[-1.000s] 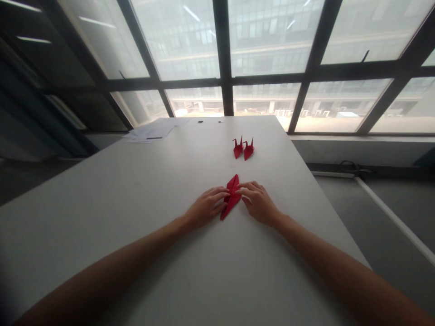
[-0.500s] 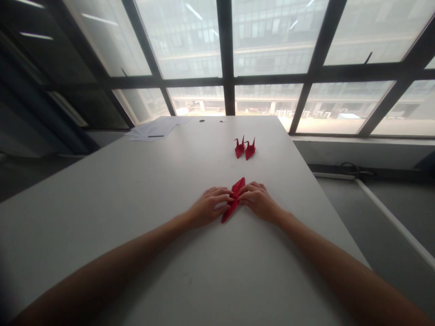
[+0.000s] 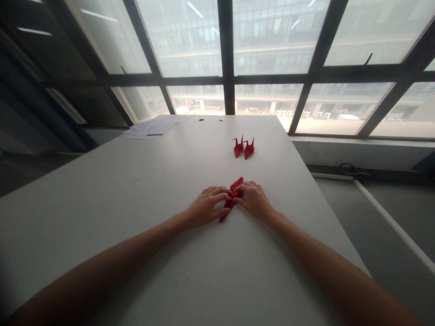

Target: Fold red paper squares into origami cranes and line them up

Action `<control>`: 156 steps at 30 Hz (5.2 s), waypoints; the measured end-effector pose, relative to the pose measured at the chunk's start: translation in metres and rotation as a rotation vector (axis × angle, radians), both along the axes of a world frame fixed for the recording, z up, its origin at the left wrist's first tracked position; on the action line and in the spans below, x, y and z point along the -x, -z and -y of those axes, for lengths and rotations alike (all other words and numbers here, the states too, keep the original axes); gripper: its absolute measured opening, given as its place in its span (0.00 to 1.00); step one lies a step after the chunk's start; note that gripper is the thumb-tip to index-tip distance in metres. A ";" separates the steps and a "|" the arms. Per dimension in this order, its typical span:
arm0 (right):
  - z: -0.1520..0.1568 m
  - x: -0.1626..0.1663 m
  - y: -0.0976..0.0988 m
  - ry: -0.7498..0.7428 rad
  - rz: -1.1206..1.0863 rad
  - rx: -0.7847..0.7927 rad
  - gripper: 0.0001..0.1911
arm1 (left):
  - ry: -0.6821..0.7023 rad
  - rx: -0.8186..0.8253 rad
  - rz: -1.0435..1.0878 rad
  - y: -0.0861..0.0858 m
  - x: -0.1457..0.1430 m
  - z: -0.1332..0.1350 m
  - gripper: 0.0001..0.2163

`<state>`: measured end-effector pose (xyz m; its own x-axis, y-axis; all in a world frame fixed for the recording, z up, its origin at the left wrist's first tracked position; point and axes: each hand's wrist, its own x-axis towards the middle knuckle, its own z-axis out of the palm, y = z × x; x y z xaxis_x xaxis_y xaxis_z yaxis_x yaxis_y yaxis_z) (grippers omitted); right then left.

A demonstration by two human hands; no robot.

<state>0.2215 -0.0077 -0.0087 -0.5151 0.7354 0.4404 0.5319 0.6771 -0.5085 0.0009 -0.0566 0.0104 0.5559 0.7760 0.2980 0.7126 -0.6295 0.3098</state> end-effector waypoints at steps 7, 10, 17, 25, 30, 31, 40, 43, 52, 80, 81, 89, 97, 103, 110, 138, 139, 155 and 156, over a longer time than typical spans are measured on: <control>-0.003 -0.002 0.003 0.103 -0.009 -0.055 0.07 | -0.009 0.006 -0.006 -0.001 0.002 0.000 0.19; -0.001 -0.002 0.002 0.150 0.026 -0.058 0.05 | 0.000 0.000 -0.016 0.000 0.002 0.001 0.20; 0.001 -0.001 0.002 0.085 0.110 -0.103 0.12 | -0.009 -0.037 -0.124 0.002 -0.008 0.016 0.17; 0.008 0.000 -0.001 0.151 0.146 -0.081 0.08 | -0.044 -0.015 -0.251 0.010 -0.013 0.025 0.30; 0.017 0.003 -0.005 0.193 0.167 -0.072 0.07 | -0.053 0.003 -0.283 0.009 -0.017 0.031 0.33; 0.017 0.003 -0.005 0.197 0.169 -0.071 0.08 | -0.066 0.001 -0.285 0.008 -0.018 0.032 0.33; 0.019 0.003 -0.004 0.166 0.235 -0.136 0.16 | -0.063 -0.045 -0.312 0.005 -0.015 0.030 0.29; 0.024 0.001 -0.006 0.063 0.314 -0.201 0.22 | -0.047 -0.052 -0.320 0.006 -0.013 0.030 0.28; 0.022 -0.003 -0.001 -0.076 0.479 -0.010 0.35 | -0.060 -0.095 -0.326 0.004 -0.016 0.031 0.29; 0.023 -0.012 -0.003 -0.106 0.511 -0.017 0.36 | -0.050 0.040 -0.491 -0.003 -0.005 0.039 0.39; 0.023 -0.013 -0.004 -0.097 0.513 -0.025 0.36 | -0.052 0.037 -0.503 -0.004 -0.003 0.040 0.39; 0.022 -0.015 -0.002 -0.071 0.523 -0.062 0.37 | -0.148 0.128 -0.641 -0.016 -0.002 0.056 0.41; 0.018 -0.020 0.000 -0.072 0.489 -0.045 0.36 | -0.297 0.099 -0.632 -0.017 0.003 0.064 0.33; 0.020 -0.019 0.001 -0.072 0.468 -0.058 0.37 | -0.129 -0.048 -0.335 -0.017 -0.004 0.036 0.23; 0.022 -0.018 0.000 -0.075 0.484 -0.046 0.37 | 0.002 0.084 -0.444 -0.007 -0.008 0.042 0.33; 0.015 -0.004 0.003 0.309 0.178 -0.050 0.18 | -0.338 0.341 0.219 -0.005 -0.035 -0.041 0.10; 0.015 -0.004 0.003 0.328 0.172 -0.051 0.19 | -0.338 0.350 0.228 -0.004 -0.038 -0.043 0.10; 0.008 0.002 -0.006 0.181 -0.724 0.509 0.35 | -0.282 0.498 1.180 0.004 -0.047 -0.031 0.13; 0.010 0.003 -0.009 0.124 -0.756 0.577 0.31 | -0.266 0.505 1.234 0.006 -0.049 -0.030 0.13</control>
<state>0.2186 -0.0173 -0.0001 -0.1469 0.9731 0.1774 -0.0225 0.1761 -0.9841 0.0497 -0.0263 0.0049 -0.0465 0.9888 0.1420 -0.1129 -0.1465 0.9827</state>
